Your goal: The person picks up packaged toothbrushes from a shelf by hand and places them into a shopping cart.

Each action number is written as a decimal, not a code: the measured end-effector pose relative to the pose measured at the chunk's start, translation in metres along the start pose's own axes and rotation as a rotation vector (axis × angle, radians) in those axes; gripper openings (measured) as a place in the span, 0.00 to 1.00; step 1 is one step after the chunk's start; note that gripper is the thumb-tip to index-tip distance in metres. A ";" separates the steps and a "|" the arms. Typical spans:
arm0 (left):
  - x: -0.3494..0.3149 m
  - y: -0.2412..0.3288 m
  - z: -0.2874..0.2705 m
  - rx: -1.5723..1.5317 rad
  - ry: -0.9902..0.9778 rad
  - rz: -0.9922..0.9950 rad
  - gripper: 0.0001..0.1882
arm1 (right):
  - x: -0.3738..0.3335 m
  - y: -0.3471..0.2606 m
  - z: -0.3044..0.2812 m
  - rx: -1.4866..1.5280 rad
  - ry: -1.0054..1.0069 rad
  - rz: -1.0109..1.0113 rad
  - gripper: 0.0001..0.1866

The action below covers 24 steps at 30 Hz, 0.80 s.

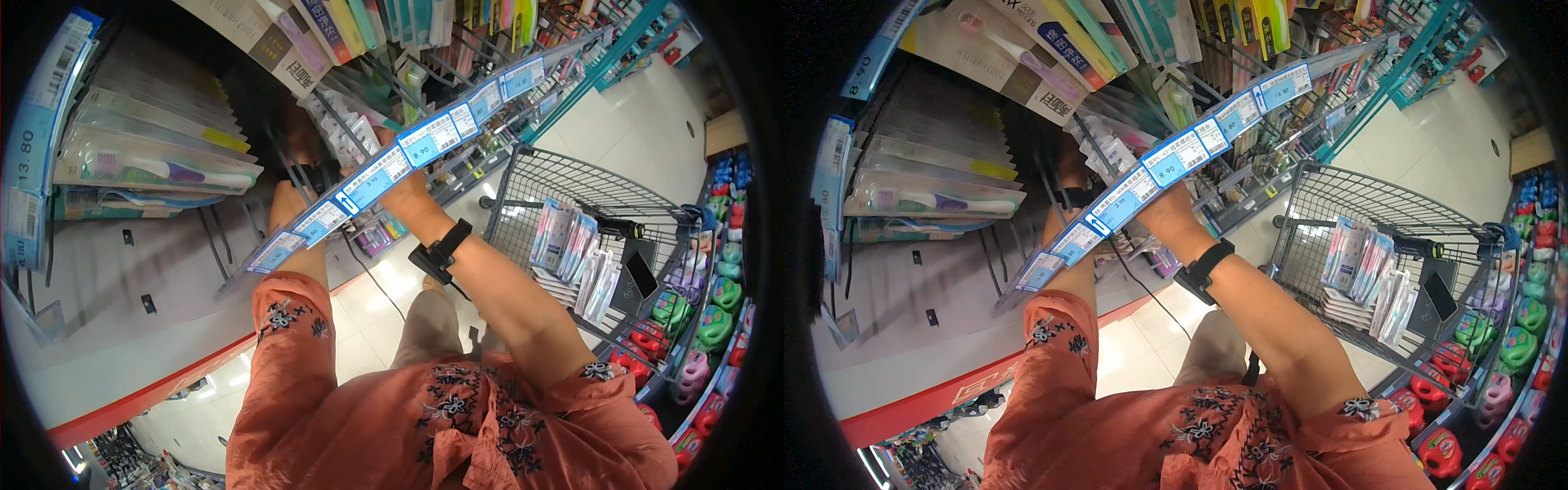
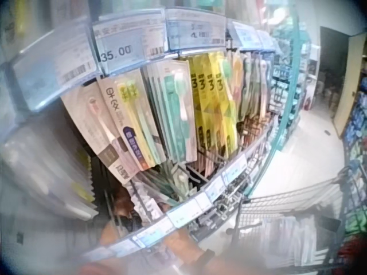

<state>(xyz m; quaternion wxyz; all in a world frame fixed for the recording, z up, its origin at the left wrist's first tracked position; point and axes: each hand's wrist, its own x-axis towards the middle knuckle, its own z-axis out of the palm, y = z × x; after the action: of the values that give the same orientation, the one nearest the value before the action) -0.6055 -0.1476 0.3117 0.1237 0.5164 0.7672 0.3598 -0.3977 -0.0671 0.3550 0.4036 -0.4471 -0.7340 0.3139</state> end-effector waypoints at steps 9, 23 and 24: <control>-0.001 0.006 0.002 0.072 -0.033 -0.097 0.22 | -0.008 -0.010 -0.008 0.038 -0.051 0.138 0.19; 0.056 0.085 0.036 -1.015 0.076 -0.271 0.34 | -0.005 0.015 0.003 0.322 -0.032 0.053 0.22; 0.036 0.102 0.031 -0.936 0.117 -0.242 0.36 | -0.005 0.014 0.000 0.319 -0.032 0.057 0.22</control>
<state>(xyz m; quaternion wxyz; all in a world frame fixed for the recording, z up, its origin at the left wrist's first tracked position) -0.5320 -0.0814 0.3661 0.3401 0.2912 0.5832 0.6778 -0.3906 -0.0664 0.3421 0.4489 -0.3929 -0.6681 0.4447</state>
